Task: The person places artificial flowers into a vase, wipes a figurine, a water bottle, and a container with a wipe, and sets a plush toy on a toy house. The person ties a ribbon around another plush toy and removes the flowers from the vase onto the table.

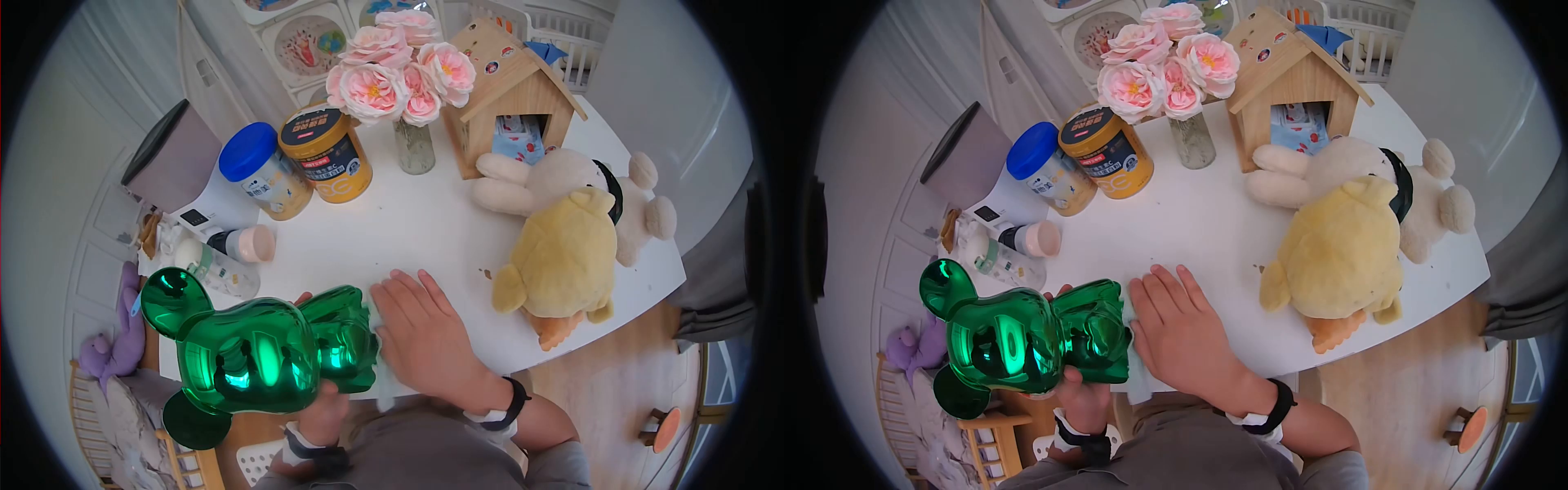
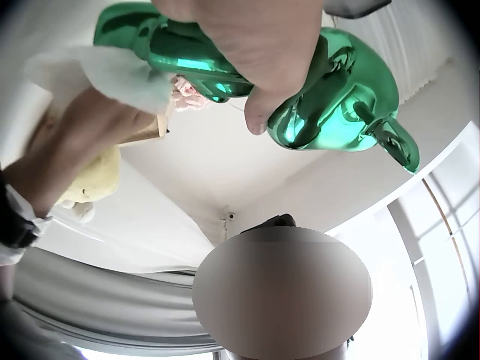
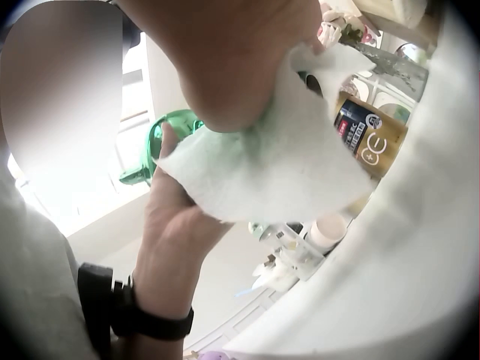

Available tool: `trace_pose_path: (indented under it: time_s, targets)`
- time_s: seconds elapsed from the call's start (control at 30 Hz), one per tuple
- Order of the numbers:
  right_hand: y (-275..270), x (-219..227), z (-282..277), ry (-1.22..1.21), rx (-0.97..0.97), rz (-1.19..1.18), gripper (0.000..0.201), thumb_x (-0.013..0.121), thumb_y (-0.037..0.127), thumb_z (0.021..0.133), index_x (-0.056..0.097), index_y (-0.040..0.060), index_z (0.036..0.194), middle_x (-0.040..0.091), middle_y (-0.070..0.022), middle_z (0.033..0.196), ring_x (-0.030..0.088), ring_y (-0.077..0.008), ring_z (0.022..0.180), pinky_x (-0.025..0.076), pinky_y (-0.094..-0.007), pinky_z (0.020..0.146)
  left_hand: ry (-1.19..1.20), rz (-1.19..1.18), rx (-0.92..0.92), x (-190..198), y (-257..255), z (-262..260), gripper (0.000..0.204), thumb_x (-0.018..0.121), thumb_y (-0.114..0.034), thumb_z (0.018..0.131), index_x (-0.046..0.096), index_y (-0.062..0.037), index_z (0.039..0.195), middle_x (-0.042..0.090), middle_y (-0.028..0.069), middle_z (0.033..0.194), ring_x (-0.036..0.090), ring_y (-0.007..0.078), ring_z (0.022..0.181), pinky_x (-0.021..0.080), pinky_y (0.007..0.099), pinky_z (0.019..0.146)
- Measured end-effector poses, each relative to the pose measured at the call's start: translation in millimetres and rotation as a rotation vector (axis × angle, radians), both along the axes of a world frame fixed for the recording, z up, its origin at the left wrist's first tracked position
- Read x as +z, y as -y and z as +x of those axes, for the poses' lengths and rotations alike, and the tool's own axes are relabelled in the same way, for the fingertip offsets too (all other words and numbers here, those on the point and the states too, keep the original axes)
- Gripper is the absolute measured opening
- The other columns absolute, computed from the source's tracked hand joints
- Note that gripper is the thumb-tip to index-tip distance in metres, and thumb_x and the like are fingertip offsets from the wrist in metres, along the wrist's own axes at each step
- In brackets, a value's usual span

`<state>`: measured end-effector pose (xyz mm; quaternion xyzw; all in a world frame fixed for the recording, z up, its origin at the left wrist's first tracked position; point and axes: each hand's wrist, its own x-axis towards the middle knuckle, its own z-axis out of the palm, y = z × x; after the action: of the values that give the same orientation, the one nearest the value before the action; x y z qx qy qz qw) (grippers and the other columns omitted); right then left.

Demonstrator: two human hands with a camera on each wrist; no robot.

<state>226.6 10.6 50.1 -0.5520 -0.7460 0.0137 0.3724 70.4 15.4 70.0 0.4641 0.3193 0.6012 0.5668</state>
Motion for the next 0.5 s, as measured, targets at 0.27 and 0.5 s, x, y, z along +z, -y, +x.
trace_pose_path:
  time_s: [0.27,0.5]
  targets:
    - [-30.1,19.8,43.7,-0.472,0.391,-0.795,0.032,0.047,0.024,0.098,0.062,-0.0035,0.107,0.066,-0.0196,0.086,0.063,-0.0331,0.088,0.049,-0.0368,0.086,0.110,0.036,-0.065,-10.7,-1.8,-8.9,0.111,0.089,-0.041,0.066,0.027,-0.0067,0.152,0.035,0.0194,0.152,0.038,0.0364,0.138,0.035,0.0541,0.114]
    - [-23.9,-18.4,50.6,-0.791,0.712,-0.672,0.033,0.047,0.021,0.101,0.058,-0.0018,0.122,0.062,-0.0177,0.119,0.058,-0.0294,0.111,0.045,-0.0362,0.098,0.388,-0.098,-0.233,-7.5,-8.4,-11.7,0.095,0.088,-0.027,0.066,0.038,-0.0117,0.144,0.044,0.0107,0.146,0.035,0.0431,0.140,0.030,0.0631,0.115]
